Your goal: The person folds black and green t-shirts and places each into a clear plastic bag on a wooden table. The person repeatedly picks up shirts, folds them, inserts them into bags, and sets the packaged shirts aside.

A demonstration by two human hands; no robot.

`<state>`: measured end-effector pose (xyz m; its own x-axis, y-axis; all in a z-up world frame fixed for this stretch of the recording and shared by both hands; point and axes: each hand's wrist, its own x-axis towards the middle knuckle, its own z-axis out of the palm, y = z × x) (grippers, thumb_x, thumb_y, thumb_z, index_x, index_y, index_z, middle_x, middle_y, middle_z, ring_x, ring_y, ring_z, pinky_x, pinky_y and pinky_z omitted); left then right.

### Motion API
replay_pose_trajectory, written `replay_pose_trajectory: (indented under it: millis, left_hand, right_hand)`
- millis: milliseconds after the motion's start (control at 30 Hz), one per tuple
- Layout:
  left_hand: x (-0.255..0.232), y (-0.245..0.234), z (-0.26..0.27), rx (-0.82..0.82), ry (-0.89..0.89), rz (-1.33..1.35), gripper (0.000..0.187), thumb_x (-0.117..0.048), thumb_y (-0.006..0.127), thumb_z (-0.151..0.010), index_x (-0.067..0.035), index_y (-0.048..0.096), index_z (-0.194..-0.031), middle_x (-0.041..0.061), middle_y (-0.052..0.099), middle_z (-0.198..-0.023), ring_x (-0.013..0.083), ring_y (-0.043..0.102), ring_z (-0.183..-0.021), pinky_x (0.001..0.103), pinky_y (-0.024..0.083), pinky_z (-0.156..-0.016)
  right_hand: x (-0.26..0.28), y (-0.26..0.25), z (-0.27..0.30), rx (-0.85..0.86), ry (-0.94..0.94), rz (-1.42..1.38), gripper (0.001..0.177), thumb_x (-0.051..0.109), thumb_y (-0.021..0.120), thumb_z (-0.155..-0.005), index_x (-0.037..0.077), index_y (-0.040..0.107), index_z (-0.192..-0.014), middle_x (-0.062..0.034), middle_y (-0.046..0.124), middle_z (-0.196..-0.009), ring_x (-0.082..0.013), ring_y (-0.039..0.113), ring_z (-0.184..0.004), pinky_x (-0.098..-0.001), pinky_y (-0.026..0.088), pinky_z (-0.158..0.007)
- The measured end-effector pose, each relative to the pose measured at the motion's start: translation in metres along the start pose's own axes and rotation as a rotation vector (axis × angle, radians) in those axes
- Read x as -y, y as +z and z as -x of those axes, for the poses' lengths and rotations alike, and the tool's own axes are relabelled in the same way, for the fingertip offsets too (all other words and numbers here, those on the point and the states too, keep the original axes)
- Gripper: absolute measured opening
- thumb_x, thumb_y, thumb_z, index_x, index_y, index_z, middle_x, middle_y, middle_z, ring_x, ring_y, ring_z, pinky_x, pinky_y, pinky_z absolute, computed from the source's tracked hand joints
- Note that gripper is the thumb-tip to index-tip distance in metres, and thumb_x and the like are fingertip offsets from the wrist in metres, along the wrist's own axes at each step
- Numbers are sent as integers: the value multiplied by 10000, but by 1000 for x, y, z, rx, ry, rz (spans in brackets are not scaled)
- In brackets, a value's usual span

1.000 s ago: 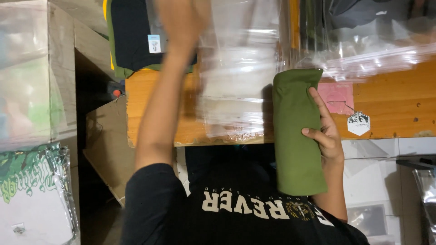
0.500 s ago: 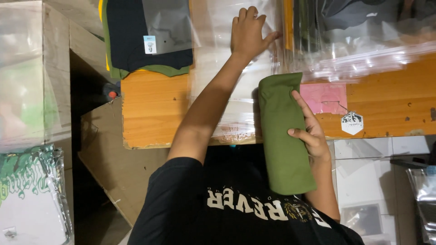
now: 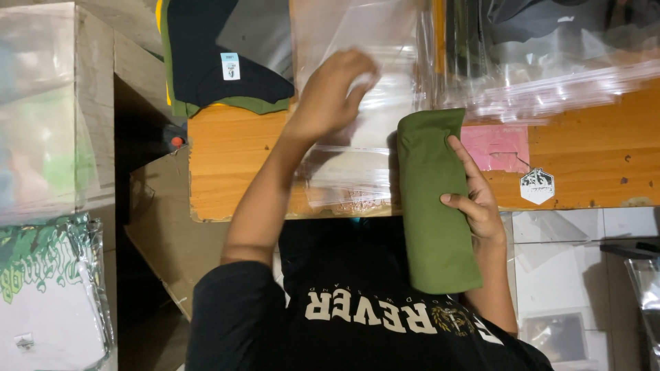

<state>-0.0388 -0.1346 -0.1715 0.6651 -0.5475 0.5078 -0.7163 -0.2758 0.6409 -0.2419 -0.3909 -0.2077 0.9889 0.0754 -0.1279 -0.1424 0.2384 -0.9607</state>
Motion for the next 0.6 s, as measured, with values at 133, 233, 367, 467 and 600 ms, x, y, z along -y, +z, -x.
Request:
replay_pose_trajectory:
  millis: [133, 233, 367, 467, 600]
  left_hand:
    - [4, -9, 75, 371, -156, -393, 180, -147, 777, -831, -117, 757, -1007, 85, 692, -1000, 316, 642, -982, 446, 494, -876]
    - [-1, -8, 101, 471, -246, -523, 99, -217, 772, -820, -182, 779, -912, 7, 688, -938, 240, 638, -933, 383, 483, -840]
    - [-2, 4, 102, 272, -262, -524, 145, -284, 793, -820, -149, 756, -859, 38, 630, -836, 257, 622, -855, 397, 509, -796]
    - [5, 38, 89, 107, -160, -443, 203, -267, 850, -795, -155, 765, -941, 23, 626, -901, 237, 615, -866, 362, 526, -775]
    - [3, 48, 85, 140, -113, -357, 219, -211, 879, -770, -137, 780, -951, 19, 606, -922, 220, 584, -882, 348, 517, -788]
  right_hand:
    - [-18, -24, 1, -32, -55, -94, 995, -60, 565, -722, 13, 200, -1645, -240, 386, -1609, -285, 448, -1413, -402, 417, -1139]
    - [-17, -26, 5, -40, -51, -50, 999, -46, 563, -717, 15, 201, -1647, -235, 382, -1608, -285, 438, -1416, -406, 412, -1141]
    - [2, -14, 9, -83, -77, -28, 1002, -59, 537, -700, -2, 207, -1645, -251, 395, -1591, -298, 452, -1406, -416, 426, -1139]
    - [12, -18, 20, -111, -116, 70, 1017, -82, 530, -699, -8, 191, -1654, -275, 402, -1571, -325, 465, -1388, -445, 441, -1112]
    - [31, -27, 47, -178, -123, 103, 1014, -96, 508, -709, -7, 177, -1663, -268, 382, -1595, -320, 444, -1413, -429, 427, -1124]
